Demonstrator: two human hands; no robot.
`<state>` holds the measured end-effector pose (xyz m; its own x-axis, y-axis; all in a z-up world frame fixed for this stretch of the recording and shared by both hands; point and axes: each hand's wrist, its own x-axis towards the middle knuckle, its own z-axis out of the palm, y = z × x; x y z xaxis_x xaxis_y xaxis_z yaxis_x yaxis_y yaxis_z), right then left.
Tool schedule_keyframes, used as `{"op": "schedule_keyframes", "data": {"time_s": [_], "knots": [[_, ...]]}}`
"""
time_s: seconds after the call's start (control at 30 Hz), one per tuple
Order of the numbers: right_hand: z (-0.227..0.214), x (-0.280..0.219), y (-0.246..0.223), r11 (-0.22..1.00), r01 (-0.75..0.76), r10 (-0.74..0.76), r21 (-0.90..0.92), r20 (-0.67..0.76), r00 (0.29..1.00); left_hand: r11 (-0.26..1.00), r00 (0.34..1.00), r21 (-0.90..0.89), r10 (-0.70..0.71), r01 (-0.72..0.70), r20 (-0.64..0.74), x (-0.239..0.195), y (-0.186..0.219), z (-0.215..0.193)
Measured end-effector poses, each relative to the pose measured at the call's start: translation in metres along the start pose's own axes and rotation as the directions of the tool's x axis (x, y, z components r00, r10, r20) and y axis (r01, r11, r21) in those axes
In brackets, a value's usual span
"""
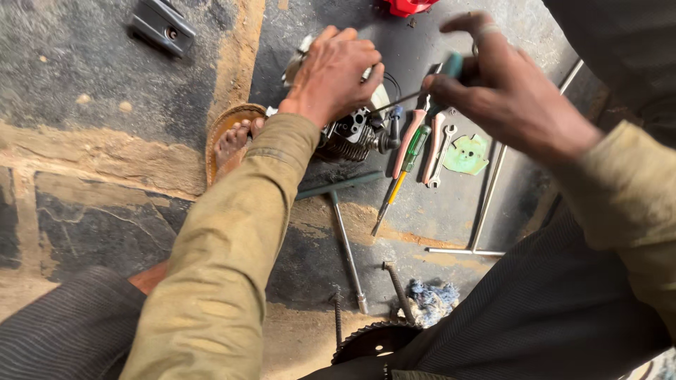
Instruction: The person uses a screwdriver and pliers to disassemble a small engine component, removing bolts and handling internal parts while seated on the ground.
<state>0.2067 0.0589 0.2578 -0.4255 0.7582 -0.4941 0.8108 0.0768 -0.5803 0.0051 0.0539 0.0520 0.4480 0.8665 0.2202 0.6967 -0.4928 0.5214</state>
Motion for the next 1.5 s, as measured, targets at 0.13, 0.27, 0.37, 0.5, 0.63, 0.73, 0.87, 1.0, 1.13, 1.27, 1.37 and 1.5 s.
{"op": "schedule_keyframes", "data": {"time_s": [0.13,0.27,0.37,0.5,0.63,0.73,0.87,1.0,1.13,1.27,1.37,1.5], "knots": [[0.000,0.010,-0.001,0.847,0.242,-0.228,-0.474,0.089,0.970,0.999,0.999,-0.047,0.009,-0.011,-0.036,-0.008,-0.004,-0.011],[0.000,0.018,-0.001,0.258,0.632,-0.663,-0.731,0.342,0.666,0.999,0.998,-0.039,0.030,-0.032,-0.062,-0.011,-0.005,-0.010],[0.000,0.017,0.002,0.338,0.682,-0.761,-0.649,0.238,0.604,0.996,0.998,-0.060,0.057,-0.059,-0.032,-0.010,-0.008,-0.001],[0.003,0.000,0.001,0.791,0.553,-0.581,-0.262,-0.037,0.813,1.000,0.998,-0.010,-0.020,0.020,-0.063,-0.020,-0.009,0.003],[0.019,-0.003,-0.005,0.901,0.418,-0.395,0.111,-0.183,0.900,0.998,0.988,0.004,-0.058,0.059,-0.143,-0.036,-0.010,-0.003],[0.015,0.012,-0.012,0.991,0.097,-0.096,-0.092,0.011,0.995,0.986,0.980,-0.018,-0.168,0.167,-0.110,-0.042,-0.008,-0.011],[0.019,0.007,-0.027,0.738,0.516,-0.552,-0.434,0.050,0.832,0.982,0.971,0.010,-0.186,0.189,-0.147,-0.057,0.003,-0.026],[0.033,0.013,-0.042,0.421,0.748,-0.779,-0.513,0.218,0.588,0.961,0.958,0.046,-0.267,0.273,-0.102,-0.070,0.020,-0.045],[0.041,0.007,-0.040,0.721,0.620,-0.584,-0.310,0.213,0.784,0.953,0.954,0.097,-0.273,0.286,-0.126,-0.079,0.041,-0.059],[0.043,-0.004,-0.032,0.670,0.725,-0.738,-0.161,-0.033,0.674,0.936,0.920,0.023,-0.341,0.351,-0.193,-0.089,0.051,-0.051],[0.050,-0.017,-0.032,0.859,0.385,-0.410,-0.338,-0.003,0.912,0.915,0.911,0.073,-0.385,0.398,-0.145,-0.090,0.043,-0.036],[0.057,-0.027,-0.034,0.900,0.216,-0.183,-0.378,0.124,0.975,0.862,0.845,0.073,-0.472,0.502,-0.251,-0.098,0.042,-0.020]]}}
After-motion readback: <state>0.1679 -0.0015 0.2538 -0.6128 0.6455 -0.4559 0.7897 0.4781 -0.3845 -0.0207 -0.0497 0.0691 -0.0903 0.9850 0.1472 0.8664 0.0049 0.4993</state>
